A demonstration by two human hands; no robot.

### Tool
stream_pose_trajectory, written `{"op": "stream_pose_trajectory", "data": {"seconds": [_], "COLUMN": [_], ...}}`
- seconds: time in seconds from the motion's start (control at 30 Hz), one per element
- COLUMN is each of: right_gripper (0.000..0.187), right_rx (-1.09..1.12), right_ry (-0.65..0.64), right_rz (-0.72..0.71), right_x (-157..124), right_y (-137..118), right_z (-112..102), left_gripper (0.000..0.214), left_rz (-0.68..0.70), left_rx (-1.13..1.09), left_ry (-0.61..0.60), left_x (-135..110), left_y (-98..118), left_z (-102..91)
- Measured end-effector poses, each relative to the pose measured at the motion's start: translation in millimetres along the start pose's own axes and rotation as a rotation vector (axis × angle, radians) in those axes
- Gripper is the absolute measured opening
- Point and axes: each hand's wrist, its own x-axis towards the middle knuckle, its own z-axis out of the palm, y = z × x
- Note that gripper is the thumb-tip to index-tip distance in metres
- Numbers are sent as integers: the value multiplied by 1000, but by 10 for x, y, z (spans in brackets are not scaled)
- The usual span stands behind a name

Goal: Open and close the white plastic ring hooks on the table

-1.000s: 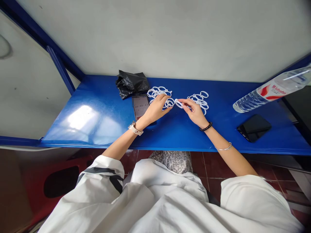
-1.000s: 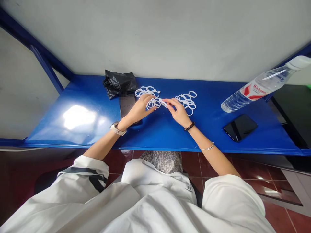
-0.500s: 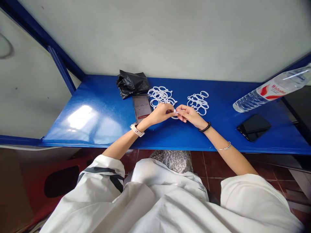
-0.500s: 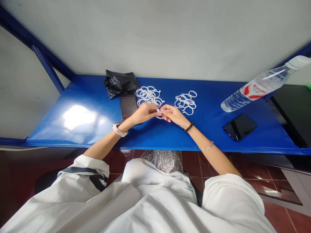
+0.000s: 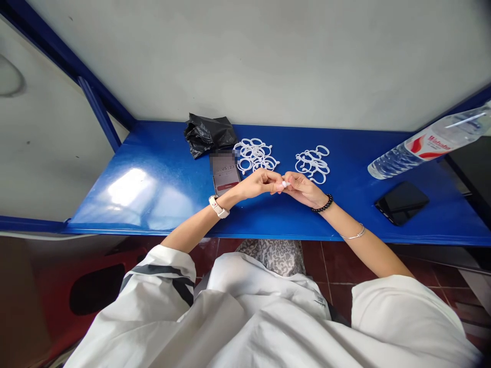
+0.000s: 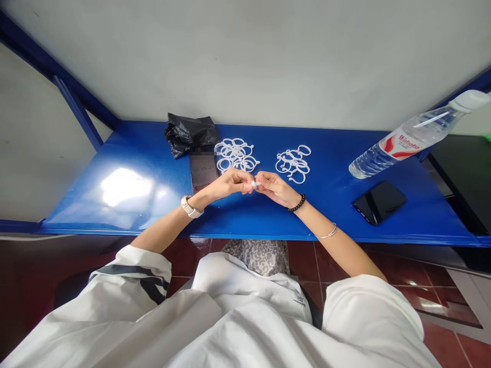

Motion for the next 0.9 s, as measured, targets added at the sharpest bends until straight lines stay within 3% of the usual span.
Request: {"op": "stream_pose_trajectory", "data": {"seconds": [0.13, 0.23, 0.33, 0.4, 0.47, 0.53, 0.7, 0.8, 0.9], "right_gripper": [69, 66, 57, 49, 40, 31, 22, 23, 23], "right_rx": [-8, -164, -556, -946, -1281, -1485, -1627, -1579, -1462], "right_ry": [64, 169, 352, 561, 736, 810, 799, 727, 555], "right_rz": [-133, -131, -195, -276, -295, -206, -48, -126, -247], "right_x": [0, -2, -18, -40, -70, -103, -136, -100, -47], "right_y": [-82, -160, -214, -241, -264, -280, -260, -201, -144], "right_z": [55, 51, -83, -236, -400, -536, -628, -555, -438], "left_gripper": [60, 57, 41, 30, 26, 24, 21, 28, 28], "left_rz": [99, 131, 212, 194, 103, 33, -11, -27, -1], "left_rx": [-39, 112, 505, 852, 1120, 1293, 1477, 1458, 1339], "left_ry": [78, 87, 206, 305, 299, 227, 159, 166, 227], "left_x": [-17, -20, -22, -26, -32, -33, -6, 12, 12], "left_y": [-1, -18, -74, -125, -168, -192, -214, -239, -246], "left_z": [-2, -24, -100, -162, -198, -191, -111, -139, -176]}}
